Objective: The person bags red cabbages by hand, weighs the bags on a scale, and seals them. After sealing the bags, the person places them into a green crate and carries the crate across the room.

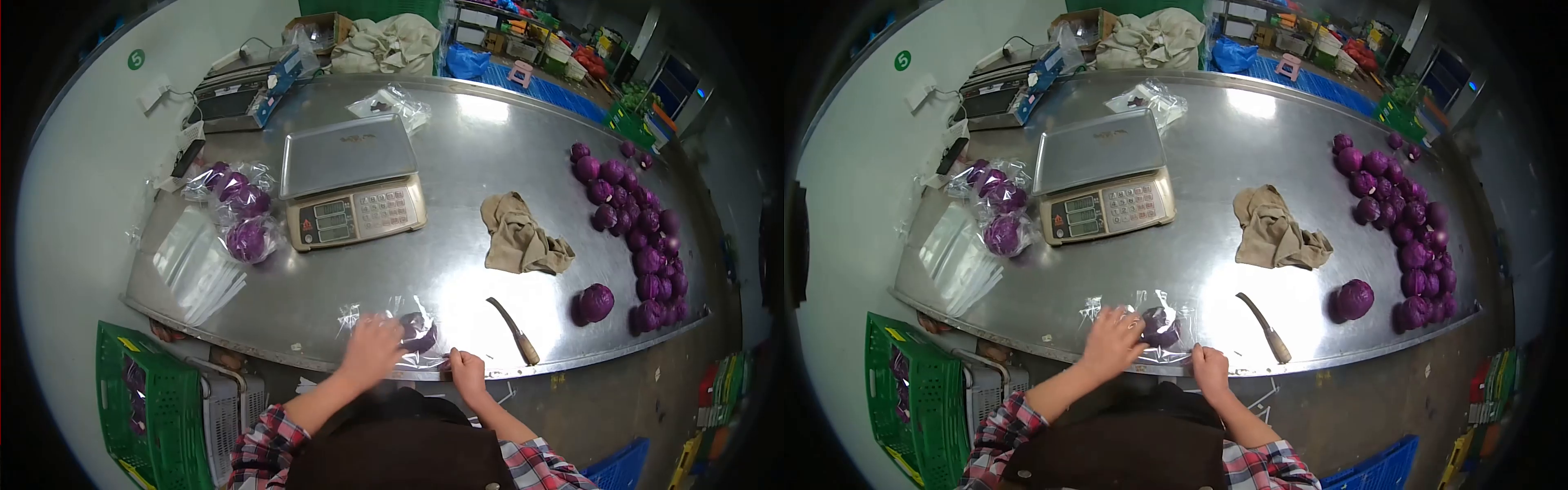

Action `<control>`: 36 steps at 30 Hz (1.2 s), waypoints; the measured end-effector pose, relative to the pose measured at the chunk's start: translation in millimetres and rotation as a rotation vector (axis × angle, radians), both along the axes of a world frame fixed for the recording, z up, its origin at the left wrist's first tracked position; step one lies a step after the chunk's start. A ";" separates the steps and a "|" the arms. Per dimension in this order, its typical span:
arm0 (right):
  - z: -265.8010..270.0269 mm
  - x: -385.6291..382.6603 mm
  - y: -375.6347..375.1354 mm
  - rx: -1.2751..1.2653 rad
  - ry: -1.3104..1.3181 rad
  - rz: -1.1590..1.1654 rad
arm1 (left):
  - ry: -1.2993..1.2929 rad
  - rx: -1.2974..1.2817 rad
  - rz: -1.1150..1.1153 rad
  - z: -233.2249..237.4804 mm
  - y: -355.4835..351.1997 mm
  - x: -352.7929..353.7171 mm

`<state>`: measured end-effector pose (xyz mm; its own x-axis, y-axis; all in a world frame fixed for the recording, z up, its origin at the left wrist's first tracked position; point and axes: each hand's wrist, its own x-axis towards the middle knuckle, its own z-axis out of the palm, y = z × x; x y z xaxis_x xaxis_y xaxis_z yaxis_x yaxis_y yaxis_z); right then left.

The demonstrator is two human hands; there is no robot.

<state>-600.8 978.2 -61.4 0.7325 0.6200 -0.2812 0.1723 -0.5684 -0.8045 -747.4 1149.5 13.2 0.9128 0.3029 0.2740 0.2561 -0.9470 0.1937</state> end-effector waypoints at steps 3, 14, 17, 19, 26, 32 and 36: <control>7.7 10.3 -13.9 0.035 0.164 -0.022 | 0.134 -0.166 0.103 1.5 12.8 4.6; 63.8 53.4 124.3 -0.042 -0.269 0.990 | 0.340 -0.467 0.189 -15.3 36.3 25.2; 56.0 65.1 113.1 -0.348 0.034 1.088 | 0.229 -0.784 0.199 -25.7 40.0 7.2; 39.1 68.8 78.1 -0.178 0.118 0.960 | 0.219 -0.859 0.190 -39.5 48.8 -4.8; 6.9 36.6 24.0 0.258 0.402 0.407 | -0.031 -1.596 0.574 -105.0 51.2 -44.8; -7.6 30.2 54.7 0.087 0.931 0.103 | -0.267 -1.855 0.693 -51.9 55.9 -64.1; 77.1 -46.7 107.2 0.151 1.057 0.141 | -0.741 -1.894 0.294 -12.3 65.3 -132.7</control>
